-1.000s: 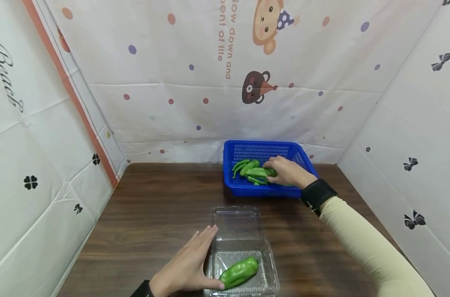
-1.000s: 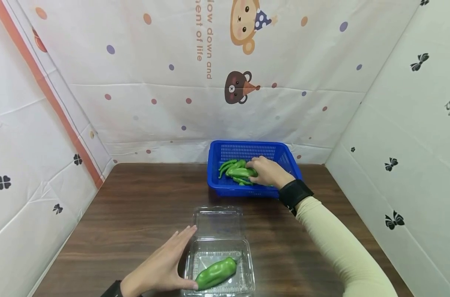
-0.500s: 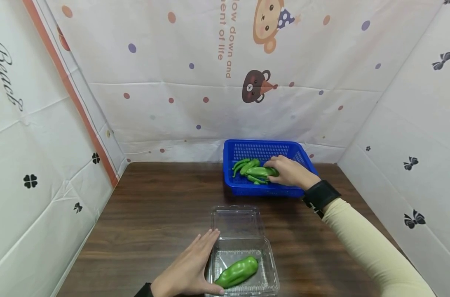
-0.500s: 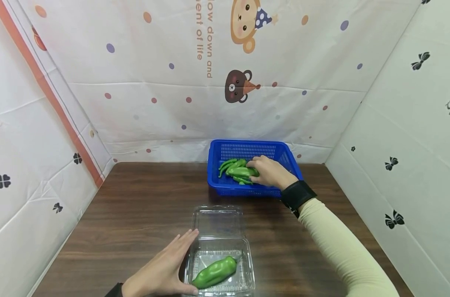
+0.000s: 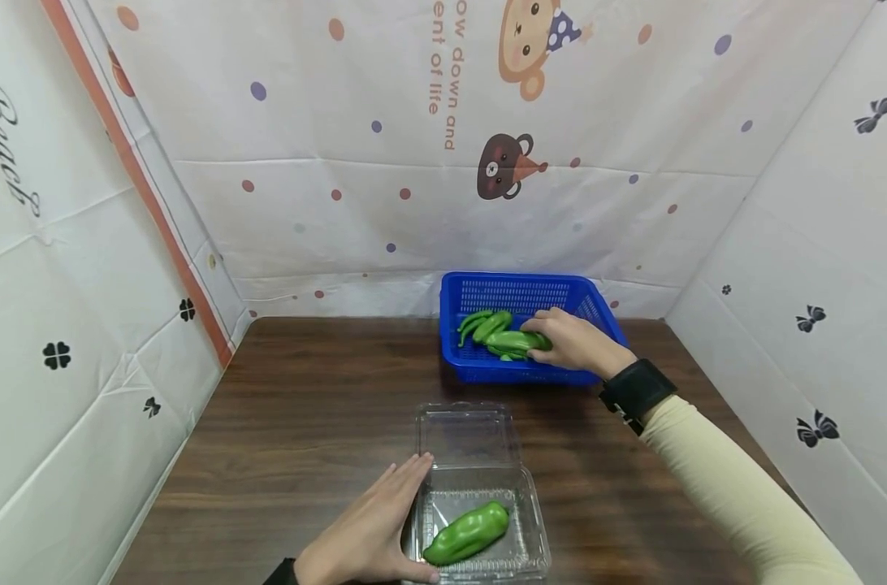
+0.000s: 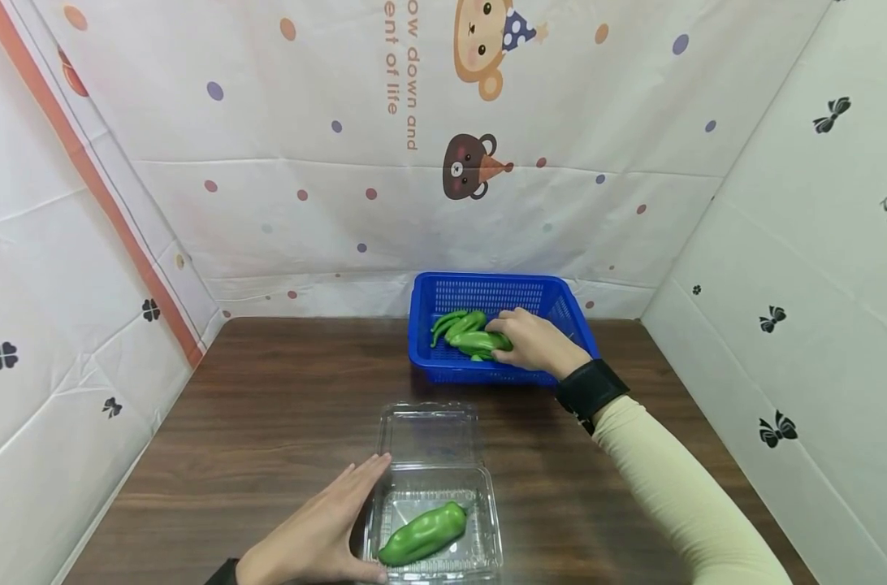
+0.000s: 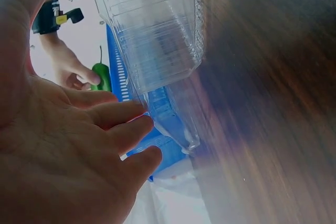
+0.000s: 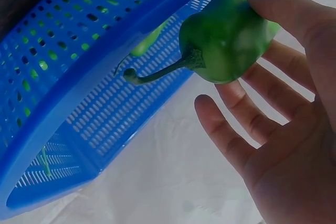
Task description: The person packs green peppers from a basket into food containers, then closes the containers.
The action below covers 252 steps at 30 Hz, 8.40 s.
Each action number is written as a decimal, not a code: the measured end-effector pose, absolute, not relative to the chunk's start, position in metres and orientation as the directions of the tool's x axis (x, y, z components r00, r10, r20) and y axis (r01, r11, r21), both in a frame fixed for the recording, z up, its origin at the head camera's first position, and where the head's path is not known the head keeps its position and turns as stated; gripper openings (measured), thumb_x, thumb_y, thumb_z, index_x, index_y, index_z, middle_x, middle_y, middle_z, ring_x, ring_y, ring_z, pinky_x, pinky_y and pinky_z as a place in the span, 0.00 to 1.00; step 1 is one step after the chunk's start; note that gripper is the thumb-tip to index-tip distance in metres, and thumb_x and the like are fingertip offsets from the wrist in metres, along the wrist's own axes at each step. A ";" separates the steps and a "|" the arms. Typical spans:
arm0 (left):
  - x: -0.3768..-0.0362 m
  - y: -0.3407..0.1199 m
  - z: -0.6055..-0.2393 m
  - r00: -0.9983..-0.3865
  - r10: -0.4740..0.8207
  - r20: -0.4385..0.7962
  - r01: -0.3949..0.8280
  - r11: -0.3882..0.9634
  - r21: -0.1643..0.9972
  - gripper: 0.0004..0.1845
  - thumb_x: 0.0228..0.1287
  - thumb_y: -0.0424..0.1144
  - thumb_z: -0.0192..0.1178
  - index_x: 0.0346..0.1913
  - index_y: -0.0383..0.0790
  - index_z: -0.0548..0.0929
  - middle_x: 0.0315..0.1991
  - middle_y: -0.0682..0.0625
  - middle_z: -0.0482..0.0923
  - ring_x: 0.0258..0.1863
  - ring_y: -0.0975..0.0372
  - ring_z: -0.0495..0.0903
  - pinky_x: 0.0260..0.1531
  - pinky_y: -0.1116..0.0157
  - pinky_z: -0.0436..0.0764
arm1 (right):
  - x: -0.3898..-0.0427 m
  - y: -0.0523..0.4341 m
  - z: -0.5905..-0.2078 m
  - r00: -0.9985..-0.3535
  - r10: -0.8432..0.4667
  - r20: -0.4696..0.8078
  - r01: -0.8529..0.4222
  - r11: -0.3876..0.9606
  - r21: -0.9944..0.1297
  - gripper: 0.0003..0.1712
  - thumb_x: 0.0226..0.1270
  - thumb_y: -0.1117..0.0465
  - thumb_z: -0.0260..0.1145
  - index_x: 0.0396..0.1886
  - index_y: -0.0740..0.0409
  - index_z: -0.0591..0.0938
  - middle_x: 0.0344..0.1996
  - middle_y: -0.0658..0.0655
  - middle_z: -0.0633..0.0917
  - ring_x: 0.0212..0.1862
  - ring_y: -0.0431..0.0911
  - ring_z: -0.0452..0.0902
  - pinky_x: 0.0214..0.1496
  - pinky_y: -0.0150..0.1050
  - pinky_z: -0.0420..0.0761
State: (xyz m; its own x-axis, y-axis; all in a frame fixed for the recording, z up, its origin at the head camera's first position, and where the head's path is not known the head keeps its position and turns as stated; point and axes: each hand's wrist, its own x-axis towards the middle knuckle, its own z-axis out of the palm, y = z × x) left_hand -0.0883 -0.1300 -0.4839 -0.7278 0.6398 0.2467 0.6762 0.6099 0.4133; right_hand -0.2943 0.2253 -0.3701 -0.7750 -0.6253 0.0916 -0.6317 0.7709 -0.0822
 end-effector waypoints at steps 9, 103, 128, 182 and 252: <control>-0.086 -0.130 -0.487 -0.724 0.639 0.260 0.680 0.599 0.422 0.69 0.42 0.71 0.76 0.78 0.28 0.59 0.77 0.39 0.62 0.76 0.45 0.62 0.71 0.43 0.65 | -0.286 0.224 -0.368 -0.740 -0.660 0.127 -0.670 0.740 -0.058 0.23 0.65 0.57 0.76 0.57 0.60 0.85 0.46 0.59 0.83 0.43 0.51 0.74 0.38 0.43 0.75; -0.086 -0.132 -0.496 -0.758 0.618 0.212 0.624 0.591 0.511 0.70 0.46 0.73 0.72 0.80 0.29 0.55 0.79 0.36 0.57 0.78 0.46 0.58 0.74 0.43 0.58 | -0.195 0.178 -0.393 -0.463 -0.857 0.226 -0.876 0.481 0.034 0.23 0.64 0.52 0.77 0.56 0.53 0.85 0.40 0.47 0.81 0.39 0.42 0.71 0.44 0.39 0.78; -0.088 -0.132 -0.496 -0.764 0.611 0.206 0.611 0.582 0.537 0.72 0.46 0.75 0.71 0.81 0.30 0.51 0.79 0.34 0.56 0.78 0.48 0.59 0.75 0.43 0.57 | -0.175 0.160 -0.400 -0.388 -0.900 0.196 -0.904 0.414 0.108 0.22 0.61 0.49 0.79 0.52 0.51 0.86 0.42 0.46 0.83 0.39 0.43 0.71 0.38 0.35 0.76; -0.088 -0.132 -0.498 -0.763 0.616 0.198 0.611 0.585 0.533 0.71 0.47 0.76 0.70 0.81 0.31 0.51 0.80 0.36 0.55 0.79 0.49 0.56 0.75 0.44 0.58 | -0.141 0.127 -0.447 -0.345 -0.938 0.033 -0.919 0.345 0.189 0.16 0.60 0.49 0.79 0.46 0.45 0.87 0.40 0.43 0.84 0.39 0.38 0.73 0.39 0.30 0.78; -0.087 -0.133 -0.498 -0.757 0.614 0.222 0.620 0.570 0.538 0.68 0.50 0.75 0.69 0.82 0.34 0.51 0.81 0.43 0.52 0.79 0.48 0.55 0.75 0.43 0.57 | -0.135 0.130 -0.451 -0.318 -0.946 0.070 -0.945 0.322 0.063 0.11 0.68 0.58 0.73 0.49 0.46 0.87 0.44 0.44 0.85 0.44 0.36 0.78 0.41 0.25 0.80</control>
